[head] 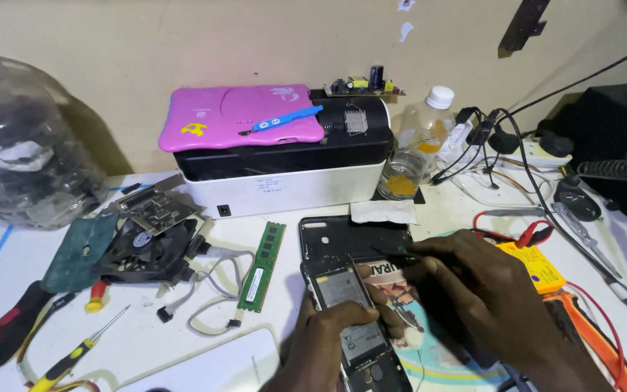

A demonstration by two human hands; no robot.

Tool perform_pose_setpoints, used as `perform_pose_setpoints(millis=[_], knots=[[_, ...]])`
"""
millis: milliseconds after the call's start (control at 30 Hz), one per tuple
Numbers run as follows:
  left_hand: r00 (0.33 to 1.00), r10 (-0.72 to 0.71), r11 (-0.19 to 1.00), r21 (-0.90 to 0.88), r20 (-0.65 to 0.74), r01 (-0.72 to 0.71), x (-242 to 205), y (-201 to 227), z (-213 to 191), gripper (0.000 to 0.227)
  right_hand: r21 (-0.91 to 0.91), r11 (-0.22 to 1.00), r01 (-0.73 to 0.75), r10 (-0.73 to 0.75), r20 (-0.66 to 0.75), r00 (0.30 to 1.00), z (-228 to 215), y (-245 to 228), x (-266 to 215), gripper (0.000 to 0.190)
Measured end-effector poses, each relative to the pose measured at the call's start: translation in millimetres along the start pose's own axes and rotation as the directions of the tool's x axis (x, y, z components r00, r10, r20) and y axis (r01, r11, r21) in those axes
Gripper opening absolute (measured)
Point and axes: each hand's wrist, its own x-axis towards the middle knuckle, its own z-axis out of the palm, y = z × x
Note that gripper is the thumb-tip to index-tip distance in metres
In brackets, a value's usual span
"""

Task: The person uses a screwdriver to remove screws from the back of a disassembled smartphone. They then detach the back cover, separate the internal components, and reassemble the device by placing the back cover back on and securing it. Finally, they connect a charging cable to the phone.

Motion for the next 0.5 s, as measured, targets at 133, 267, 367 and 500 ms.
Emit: perform_pose_setpoints(millis=[133, 267, 367, 500], knots=[[0.999, -0.027, 0.997, -0.073, -0.030, 0.024, 6, -4, -3, 0.052, 0.000, 0.995, 0.095, -0.095, -0.016, 0.995, 5, 4, -1, 0.029], [1.000, 0.020, 0.997, -0.079, 0.007, -0.020, 7, -7, -1, 0.046, 0.006, 0.997, 0.083, -0.082, -0.041, 0.996, -6, 0, -2, 0.029], [0.999, 0.040, 0.997, -0.065, 0.002, -0.040, 3, -4, 0, 0.037, 0.068, 0.997, -0.037, 0.045, -0.113, 0.993, -18, -9, -7, 0.025], [0.994, 0.088, 0.993, 0.068, 0.068, -0.093, 1, 3, -1, 0.029, 0.241, 0.843, -0.481, 0.518, -0.124, 0.846, -31, -23, -16, 0.021]])
